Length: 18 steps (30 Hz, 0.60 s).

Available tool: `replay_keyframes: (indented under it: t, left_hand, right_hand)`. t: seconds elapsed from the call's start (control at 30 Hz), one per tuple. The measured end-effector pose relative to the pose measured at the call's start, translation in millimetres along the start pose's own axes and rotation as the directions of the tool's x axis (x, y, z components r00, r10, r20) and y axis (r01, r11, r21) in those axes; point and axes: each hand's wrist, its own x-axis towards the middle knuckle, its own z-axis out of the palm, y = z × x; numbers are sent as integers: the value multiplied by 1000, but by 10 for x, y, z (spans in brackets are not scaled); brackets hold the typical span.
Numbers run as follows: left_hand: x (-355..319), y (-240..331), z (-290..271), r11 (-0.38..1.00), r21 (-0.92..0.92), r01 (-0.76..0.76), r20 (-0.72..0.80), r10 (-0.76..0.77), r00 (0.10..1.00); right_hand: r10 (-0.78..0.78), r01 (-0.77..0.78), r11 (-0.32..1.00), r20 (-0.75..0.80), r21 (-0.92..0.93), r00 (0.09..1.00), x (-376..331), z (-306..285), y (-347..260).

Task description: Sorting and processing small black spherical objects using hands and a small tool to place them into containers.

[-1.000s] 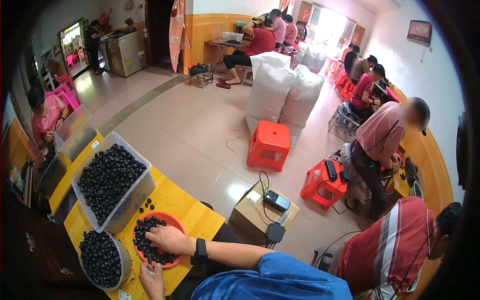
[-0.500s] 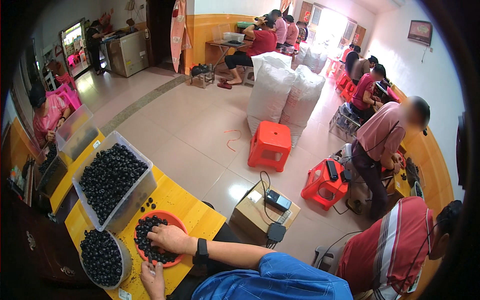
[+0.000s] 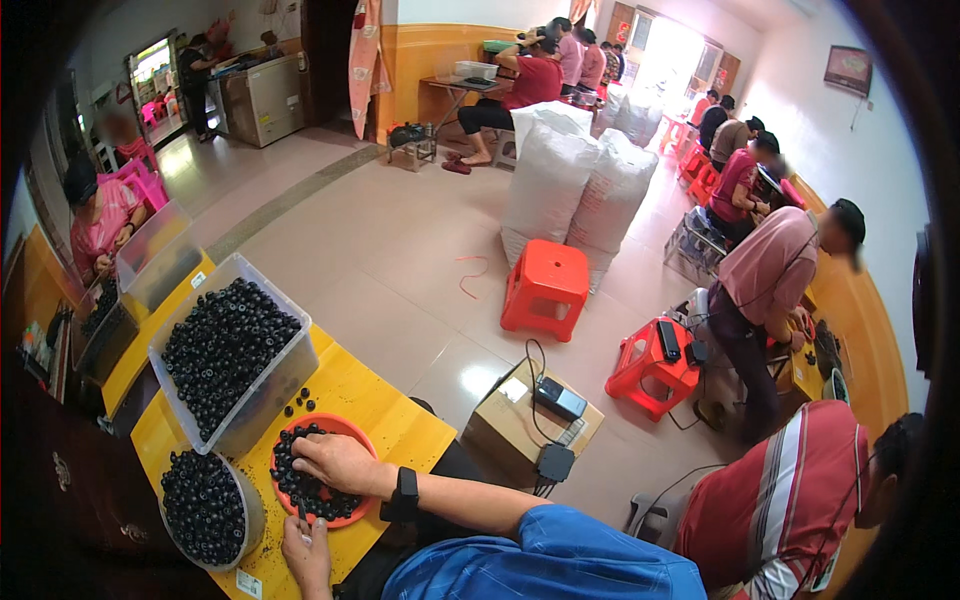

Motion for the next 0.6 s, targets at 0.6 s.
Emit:
replay_keyframes:
  t: [0.6]
  left_hand:
    - [-39,-179,-25,989,-130,-75,-3,75,997]
  right_hand:
    - [29,-24,999,163,-30,986,-116,11,-69]
